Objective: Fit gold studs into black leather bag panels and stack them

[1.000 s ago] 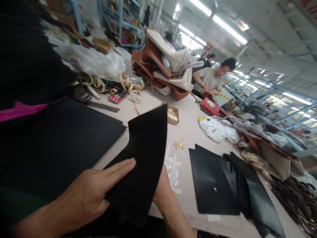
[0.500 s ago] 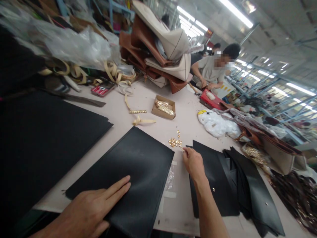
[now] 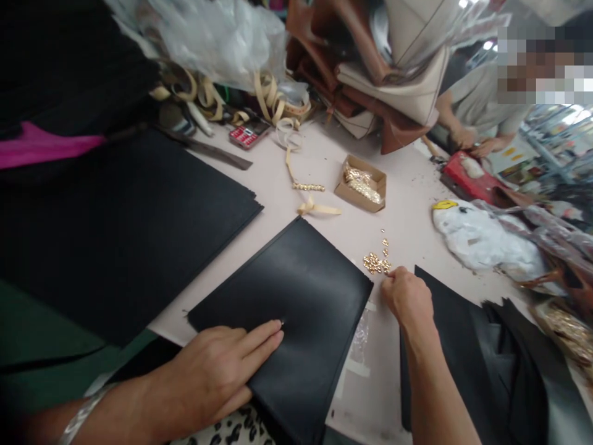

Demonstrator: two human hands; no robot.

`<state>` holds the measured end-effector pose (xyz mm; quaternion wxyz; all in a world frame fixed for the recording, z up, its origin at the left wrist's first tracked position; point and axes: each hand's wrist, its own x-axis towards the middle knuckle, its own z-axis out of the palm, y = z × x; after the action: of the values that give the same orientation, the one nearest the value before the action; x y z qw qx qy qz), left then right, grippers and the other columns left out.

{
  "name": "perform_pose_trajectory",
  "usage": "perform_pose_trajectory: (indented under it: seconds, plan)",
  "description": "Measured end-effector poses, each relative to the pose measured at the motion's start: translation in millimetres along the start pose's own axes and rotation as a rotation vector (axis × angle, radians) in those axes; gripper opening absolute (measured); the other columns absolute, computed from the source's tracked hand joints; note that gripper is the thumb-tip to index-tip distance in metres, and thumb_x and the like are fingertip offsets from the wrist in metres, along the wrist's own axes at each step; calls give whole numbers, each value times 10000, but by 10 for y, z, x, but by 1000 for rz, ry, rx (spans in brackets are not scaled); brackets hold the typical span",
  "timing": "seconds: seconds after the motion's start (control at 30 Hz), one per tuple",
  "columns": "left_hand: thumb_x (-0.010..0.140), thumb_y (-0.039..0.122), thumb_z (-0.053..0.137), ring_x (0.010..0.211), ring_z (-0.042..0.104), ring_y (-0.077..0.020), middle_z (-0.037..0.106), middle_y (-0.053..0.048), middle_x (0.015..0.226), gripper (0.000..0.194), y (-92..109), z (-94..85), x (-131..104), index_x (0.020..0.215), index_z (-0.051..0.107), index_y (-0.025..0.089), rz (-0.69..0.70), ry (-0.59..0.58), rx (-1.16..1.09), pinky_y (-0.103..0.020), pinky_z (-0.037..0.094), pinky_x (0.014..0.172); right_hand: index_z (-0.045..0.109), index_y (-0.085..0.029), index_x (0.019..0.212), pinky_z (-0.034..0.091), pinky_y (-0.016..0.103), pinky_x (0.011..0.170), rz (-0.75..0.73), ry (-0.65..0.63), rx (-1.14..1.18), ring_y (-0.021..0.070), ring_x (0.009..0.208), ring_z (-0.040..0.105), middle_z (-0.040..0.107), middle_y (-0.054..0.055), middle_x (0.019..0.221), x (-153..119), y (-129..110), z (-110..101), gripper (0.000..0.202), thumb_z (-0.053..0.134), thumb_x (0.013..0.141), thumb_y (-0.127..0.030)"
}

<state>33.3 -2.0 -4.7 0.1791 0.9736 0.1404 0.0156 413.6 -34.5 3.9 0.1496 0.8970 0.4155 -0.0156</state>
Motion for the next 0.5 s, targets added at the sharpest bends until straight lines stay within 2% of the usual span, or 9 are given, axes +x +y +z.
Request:
perform_pose_trajectory:
  seconds: [0.23, 0.4, 0.5]
  plan:
    - [874, 378, 621, 810, 664, -204, 529, -102, 1478, 590, -21, 32, -17, 1387, 503, 111, 47, 95, 27, -367, 553, 647, 763, -155, 1023, 530, 410, 718, 103, -20, -21, 357, 862, 734, 752, 227, 910, 36, 27, 33, 369, 513, 793, -298]
    - [868, 386, 636, 802, 655, -195, 551, -100, 1446, 576, -17, 50, -37, 1357, 517, 106, 53, 156, 42, -359, 533, 627, 795, -165, 874, 514, 396, 699, 80, -35, 15, 371, 863, 731, 760, 202, 845, 137, 107, -6, 302, 559, 732, -289]
    - [871, 389, 630, 762, 642, -187, 583, -112, 1395, 547, -10, 79, -44, 1328, 537, 103, 49, 195, 66, -355, 501, 583, 789, -175, 859, 516, 398, 729, 64, -16, 69, 361, 867, 729, 764, 174, 823, 111, 160, -40, 292, 545, 751, -295]
